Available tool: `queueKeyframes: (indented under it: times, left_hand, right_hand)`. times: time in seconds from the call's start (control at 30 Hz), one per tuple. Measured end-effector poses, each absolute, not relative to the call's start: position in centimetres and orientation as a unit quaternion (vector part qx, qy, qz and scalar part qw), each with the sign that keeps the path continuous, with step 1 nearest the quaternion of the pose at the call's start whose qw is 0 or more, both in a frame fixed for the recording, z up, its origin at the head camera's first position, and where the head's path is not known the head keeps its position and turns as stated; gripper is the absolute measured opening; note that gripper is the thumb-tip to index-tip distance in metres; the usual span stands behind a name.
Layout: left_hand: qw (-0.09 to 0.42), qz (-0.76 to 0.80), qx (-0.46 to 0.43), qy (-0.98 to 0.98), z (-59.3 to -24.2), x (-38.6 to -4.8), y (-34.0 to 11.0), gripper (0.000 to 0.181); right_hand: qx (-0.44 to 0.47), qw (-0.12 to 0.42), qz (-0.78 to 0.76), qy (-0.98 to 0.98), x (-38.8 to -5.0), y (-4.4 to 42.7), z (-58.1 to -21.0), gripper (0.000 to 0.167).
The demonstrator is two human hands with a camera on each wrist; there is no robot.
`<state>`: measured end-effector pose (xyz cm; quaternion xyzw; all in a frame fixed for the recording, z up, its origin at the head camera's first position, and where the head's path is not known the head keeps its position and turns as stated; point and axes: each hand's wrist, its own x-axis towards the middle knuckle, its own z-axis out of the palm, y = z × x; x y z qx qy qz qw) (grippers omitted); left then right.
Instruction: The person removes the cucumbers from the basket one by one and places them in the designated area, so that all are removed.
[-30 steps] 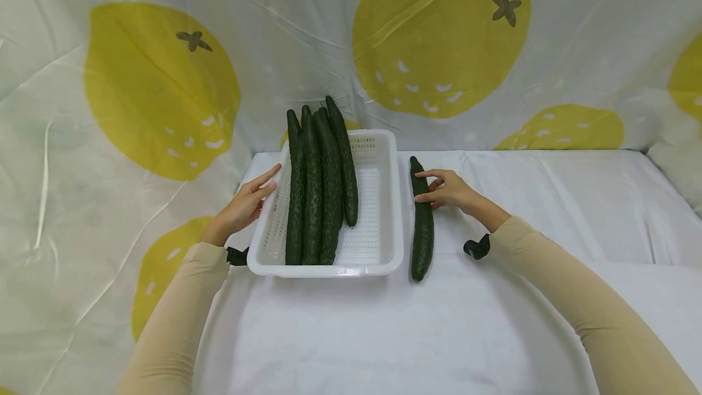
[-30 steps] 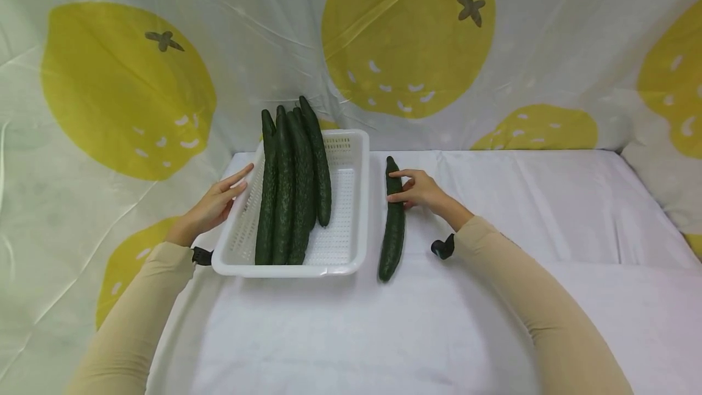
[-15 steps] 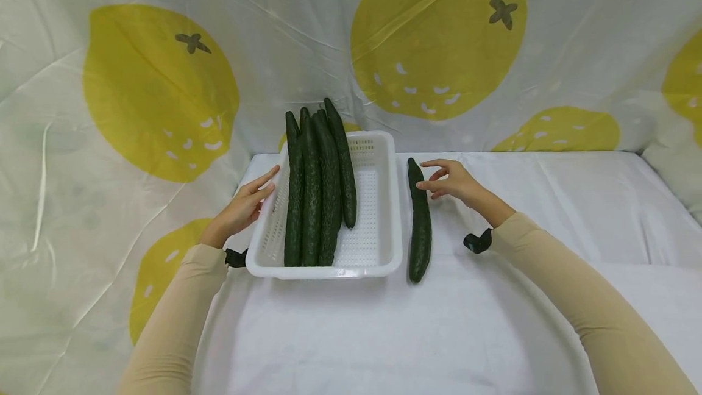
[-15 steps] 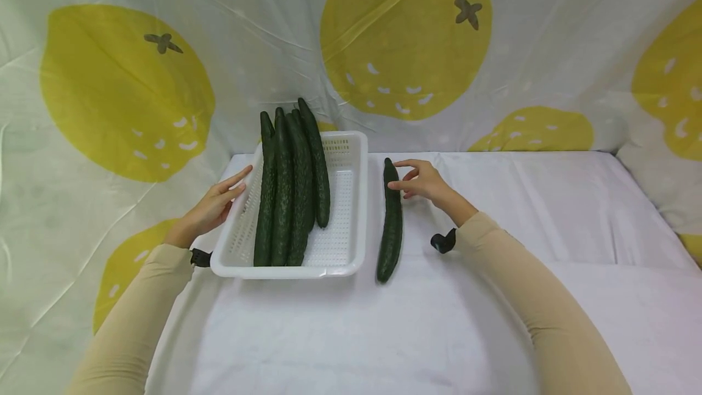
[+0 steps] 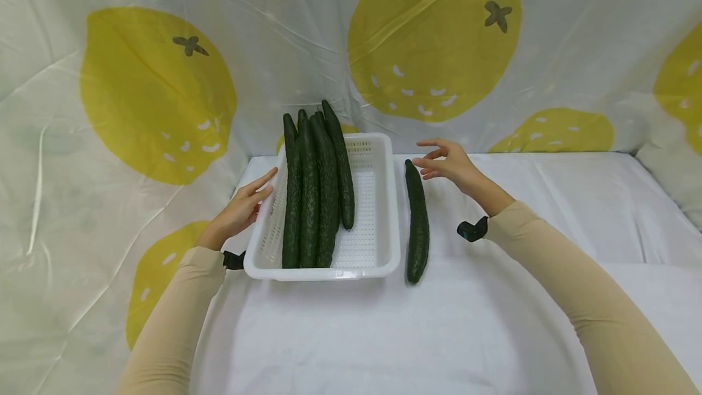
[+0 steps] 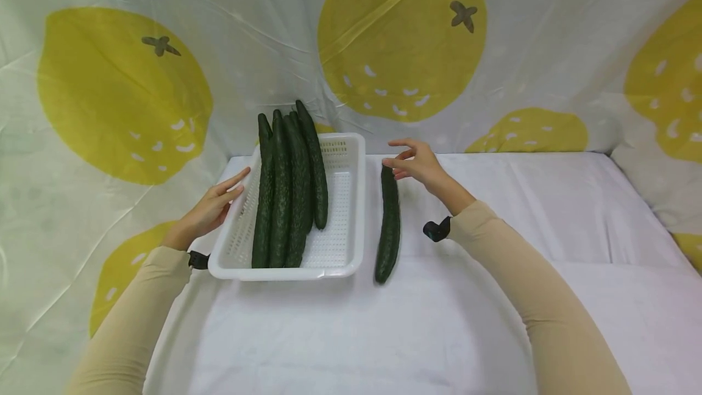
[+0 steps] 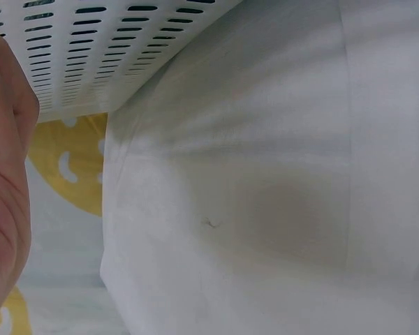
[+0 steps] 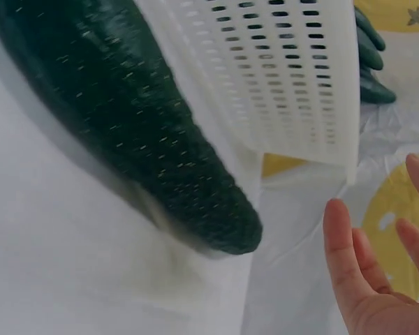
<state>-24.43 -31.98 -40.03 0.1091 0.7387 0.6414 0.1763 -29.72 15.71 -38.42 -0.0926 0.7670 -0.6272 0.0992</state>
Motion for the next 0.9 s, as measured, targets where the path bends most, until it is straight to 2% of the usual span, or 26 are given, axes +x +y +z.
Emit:
queueKeyframes:
  times: [0.17,0.57,0.9]
  left_hand:
    - [0.178,0.643,0.109,0.737,-40.0,-24.4,-32.0,0.057]
    - [0.184,0.655,0.106,0.725,-40.0,-24.5,-32.0,0.057]
    - [0.191,0.654,0.108,0.724,-40.1,-24.5,-32.1,0.057]
  right_hand:
    - [-0.095,0.092,-0.649,0.75,-30.1,14.8,-37.3,0.057]
    - [-0.114,0.113,-0.669,0.726,-30.6,11.6,-34.4,0.057]
    - [-0.126,0.152,-0.662,0.723,-31.2,8.6,-33.8,0.057]
